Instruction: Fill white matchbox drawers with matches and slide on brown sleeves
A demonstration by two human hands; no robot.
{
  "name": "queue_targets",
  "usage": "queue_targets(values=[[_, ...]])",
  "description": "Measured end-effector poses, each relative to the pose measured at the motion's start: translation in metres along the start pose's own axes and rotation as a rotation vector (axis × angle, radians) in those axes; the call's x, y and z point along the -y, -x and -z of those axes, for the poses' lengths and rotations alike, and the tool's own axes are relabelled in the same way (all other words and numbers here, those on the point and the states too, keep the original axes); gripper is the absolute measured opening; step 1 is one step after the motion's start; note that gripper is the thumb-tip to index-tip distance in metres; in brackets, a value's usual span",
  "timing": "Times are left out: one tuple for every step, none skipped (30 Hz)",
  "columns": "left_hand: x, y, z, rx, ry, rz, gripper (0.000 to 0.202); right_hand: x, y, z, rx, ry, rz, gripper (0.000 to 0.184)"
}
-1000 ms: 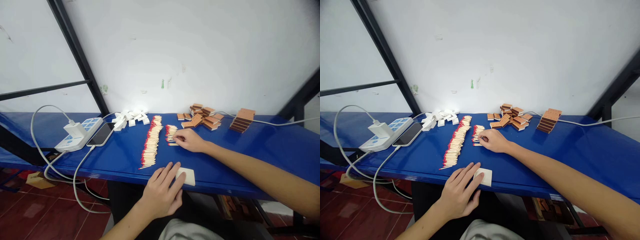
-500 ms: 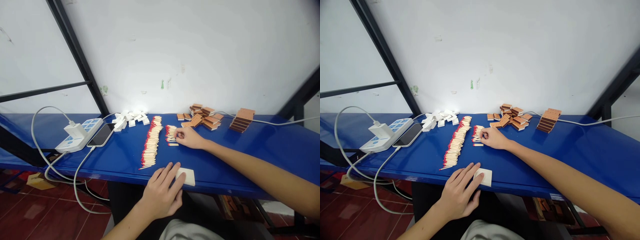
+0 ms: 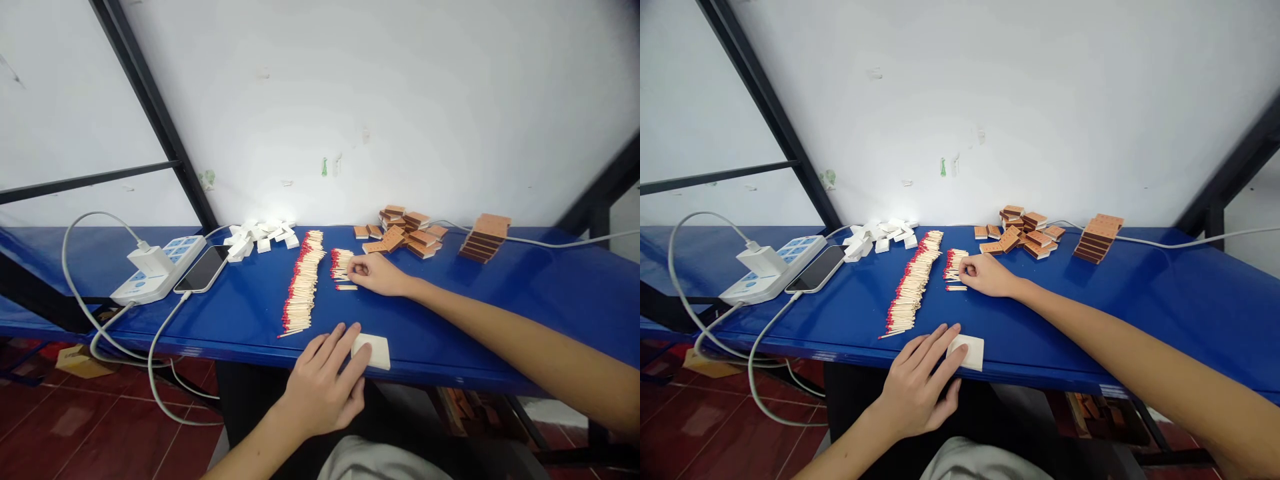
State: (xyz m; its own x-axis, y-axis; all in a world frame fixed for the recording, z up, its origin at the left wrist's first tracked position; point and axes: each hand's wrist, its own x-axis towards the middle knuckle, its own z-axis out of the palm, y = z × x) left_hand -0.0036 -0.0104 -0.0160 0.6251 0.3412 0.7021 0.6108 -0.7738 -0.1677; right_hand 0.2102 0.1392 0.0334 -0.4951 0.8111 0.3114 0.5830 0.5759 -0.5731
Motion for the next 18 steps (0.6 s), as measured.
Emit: queue_targets(values=[[0.0000, 0.0001, 0.0000, 0.001, 0.000, 0.000, 0.043, -0.0002, 0.0003, 0.0001, 0.000, -0.006, 0.003, 0.010], [0.0000, 0.0002, 0.0000, 0.000, 0.001, 0.000, 0.043, -0.0004, 0.0007, 0.0002, -0.002, -0.014, 0.007, 0.010], [0.0000, 0.0003, 0.0000, 0.000, 0.002, 0.000, 0.043, -0.0006, 0.0011, 0.0003, -0.004, -0.025, 0.010, 0.010], [0.0000, 0.0002, 0.0001, -0.001, 0.003, 0.000, 0.043, -0.0009, 0.0014, 0.0003, -0.005, -0.040, 0.013, 0.009], [-0.0001, 0.0001, 0.0002, -0.001, 0.005, -0.001, 0.043, -0.0013, 0.0017, 0.0003, -0.004, -0.054, 0.017, 0.008], [-0.0001, 0.0000, 0.0003, -0.002, 0.005, -0.001, 0.042, -0.0017, 0.0019, 0.0003, -0.002, -0.065, 0.021, 0.008], [-0.0002, -0.0001, 0.0005, -0.001, 0.006, 0.000, 0.042, -0.0021, 0.0020, 0.0003, 0.001, -0.069, 0.026, 0.007], [-0.0002, -0.0002, 0.0005, 0.000, 0.005, 0.001, 0.042, -0.0024, 0.0021, 0.0003, 0.004, -0.071, 0.030, 0.007], [-0.0002, -0.0003, 0.0006, 0.001, 0.005, 0.002, 0.042, -0.0026, 0.0021, 0.0003, 0.006, -0.070, 0.036, 0.007], [-0.0002, -0.0002, 0.0005, 0.002, 0.003, 0.003, 0.042, -0.0025, 0.0023, 0.0004, 0.007, -0.069, 0.041, 0.007], [-0.0001, -0.0001, 0.0003, 0.002, 0.003, 0.003, 0.042, -0.0022, 0.0025, 0.0006, 0.010, -0.070, 0.045, 0.007], [-0.0001, 0.0002, 0.0001, 0.002, 0.002, 0.003, 0.042, -0.0017, 0.0027, 0.0008, 0.015, -0.073, 0.049, 0.007], [-0.0001, 0.0005, -0.0002, 0.003, 0.002, 0.003, 0.042, -0.0010, 0.0031, 0.0011, 0.023, -0.075, 0.054, 0.007], [0.0000, 0.0008, -0.0005, 0.003, 0.002, 0.003, 0.042, -0.0002, 0.0035, 0.0014, 0.032, -0.075, 0.060, 0.007], [0.0000, 0.0011, -0.0008, 0.005, 0.001, 0.004, 0.043, 0.0006, 0.0038, 0.0018, 0.040, -0.073, 0.065, 0.008], [0.0000, 0.0015, -0.0010, 0.006, 0.001, 0.004, 0.043, 0.0012, 0.0041, 0.0021, 0.045, -0.070, 0.071, 0.008], [0.0000, 0.0017, -0.0011, 0.010, 0.001, 0.004, 0.043, 0.0015, 0.0043, 0.0023, 0.048, -0.068, 0.075, 0.008], [-0.0001, 0.0019, -0.0012, 0.013, 0.001, 0.005, 0.043, 0.0016, 0.0045, 0.0024, 0.048, -0.068, 0.077, 0.008]])
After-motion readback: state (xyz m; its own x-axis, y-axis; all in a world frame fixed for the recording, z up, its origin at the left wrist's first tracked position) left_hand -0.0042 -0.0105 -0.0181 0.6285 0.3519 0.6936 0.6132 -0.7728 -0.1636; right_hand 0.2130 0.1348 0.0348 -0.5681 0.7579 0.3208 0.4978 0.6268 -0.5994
